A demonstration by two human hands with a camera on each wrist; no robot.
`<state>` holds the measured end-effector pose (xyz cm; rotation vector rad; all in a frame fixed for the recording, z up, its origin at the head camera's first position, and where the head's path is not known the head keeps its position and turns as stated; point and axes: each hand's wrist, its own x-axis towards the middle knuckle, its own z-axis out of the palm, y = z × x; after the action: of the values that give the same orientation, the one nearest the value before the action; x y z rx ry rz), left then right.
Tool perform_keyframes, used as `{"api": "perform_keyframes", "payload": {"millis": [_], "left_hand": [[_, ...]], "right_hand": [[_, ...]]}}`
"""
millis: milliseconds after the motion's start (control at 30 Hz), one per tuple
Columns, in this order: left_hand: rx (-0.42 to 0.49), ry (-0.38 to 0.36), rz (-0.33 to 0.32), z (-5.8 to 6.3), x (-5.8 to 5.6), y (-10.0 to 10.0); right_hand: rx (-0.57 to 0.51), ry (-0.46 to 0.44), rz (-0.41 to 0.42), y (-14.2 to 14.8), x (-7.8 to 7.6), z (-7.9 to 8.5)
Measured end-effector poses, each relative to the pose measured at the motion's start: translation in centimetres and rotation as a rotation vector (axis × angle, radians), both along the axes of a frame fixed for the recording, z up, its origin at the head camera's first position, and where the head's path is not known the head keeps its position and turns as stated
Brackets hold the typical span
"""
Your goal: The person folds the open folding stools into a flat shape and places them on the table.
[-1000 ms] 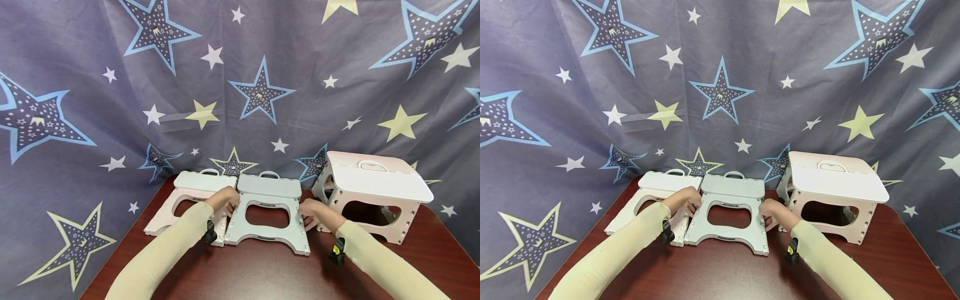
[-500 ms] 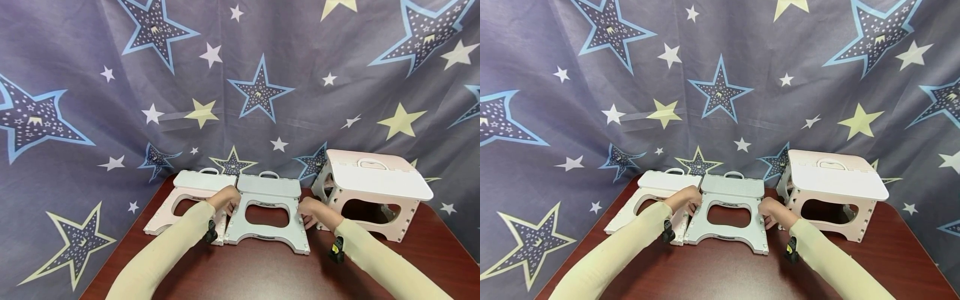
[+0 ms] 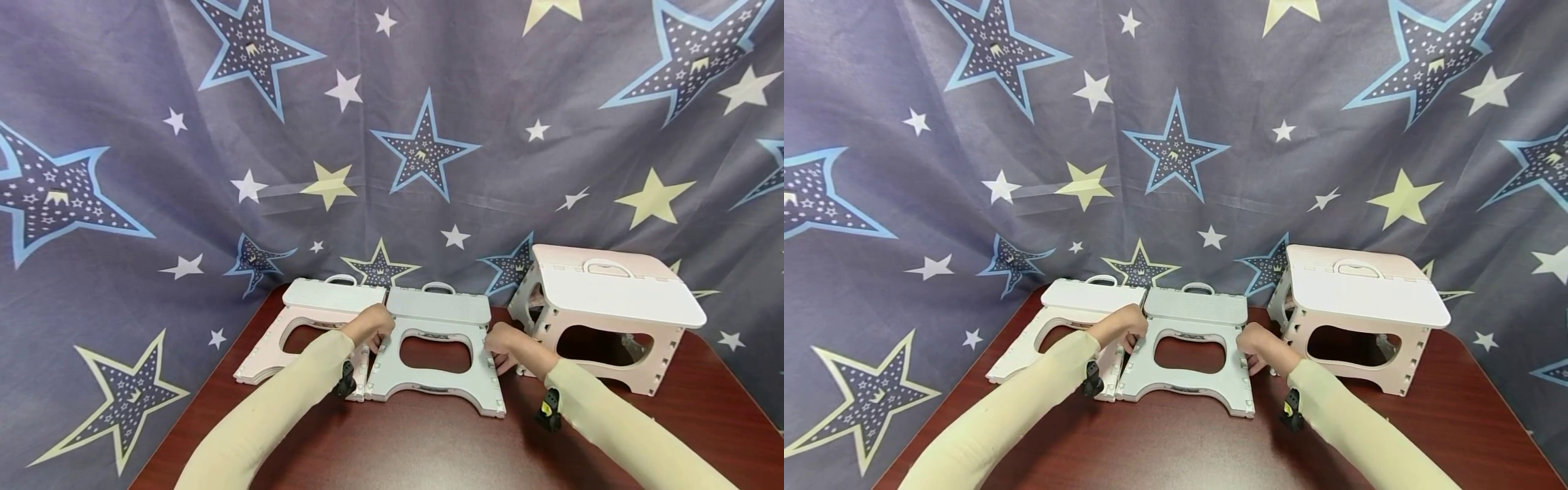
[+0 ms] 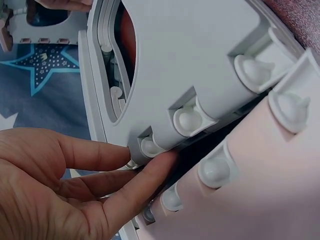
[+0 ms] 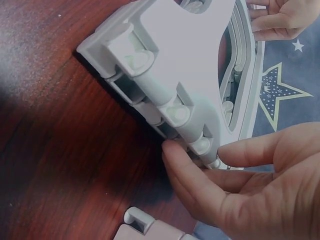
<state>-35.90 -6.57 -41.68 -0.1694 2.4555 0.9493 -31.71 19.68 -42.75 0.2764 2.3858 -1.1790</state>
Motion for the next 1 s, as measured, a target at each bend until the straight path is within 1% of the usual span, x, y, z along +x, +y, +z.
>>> {"api": "perform_keyframes", "payload": {"millis": [33, 67, 100, 200, 533, 667, 767, 900, 1000], "left_hand": [[-0.006, 0.008, -0.01, 0.0, 0.0, -0.1], [-0.009, 0.016, -0.017, -0.3, -0.2, -0.2], [-0.011, 0.02, -0.022, -1.2, -1.1, -0.4], [-0.026, 0.04, -0.024, -1.3, -1.1, -0.4], [-0.018, 0.058, -0.007, -1.4, -1.0, -0.4], [-0.022, 0.101, -0.001, -1.2, -0.8, -0.2], [-0.034, 0.146, -0.011, -0.8, -0.5, -0.2], [-0.091, 0.211, -0.047, -0.1, -0.2, -0.2], [-0.154, 0.246, -0.089, 0.5, 0.0, 0.1]], "right_hand": [[0.002, -0.001, 0.002, 0.0, 0.0, 0.0], [0.004, -0.003, 0.003, 0.0, 0.0, 0.0], [0.004, -0.006, 0.008, 0.0, -0.1, -0.1], [-0.004, -0.015, 0.011, 0.0, -0.1, -0.1], [0.001, -0.022, 0.026, 0.0, 0.2, 0.3], [-0.01, -0.016, 0.029, 0.0, 0.3, 0.4], [-0.011, -0.008, 0.043, 0.1, 0.4, 0.8], [-0.001, 0.008, 0.077, 0.1, 0.6, 1.7], [0.028, 0.055, 0.127, 0.1, 1.0, 2.7]]}}
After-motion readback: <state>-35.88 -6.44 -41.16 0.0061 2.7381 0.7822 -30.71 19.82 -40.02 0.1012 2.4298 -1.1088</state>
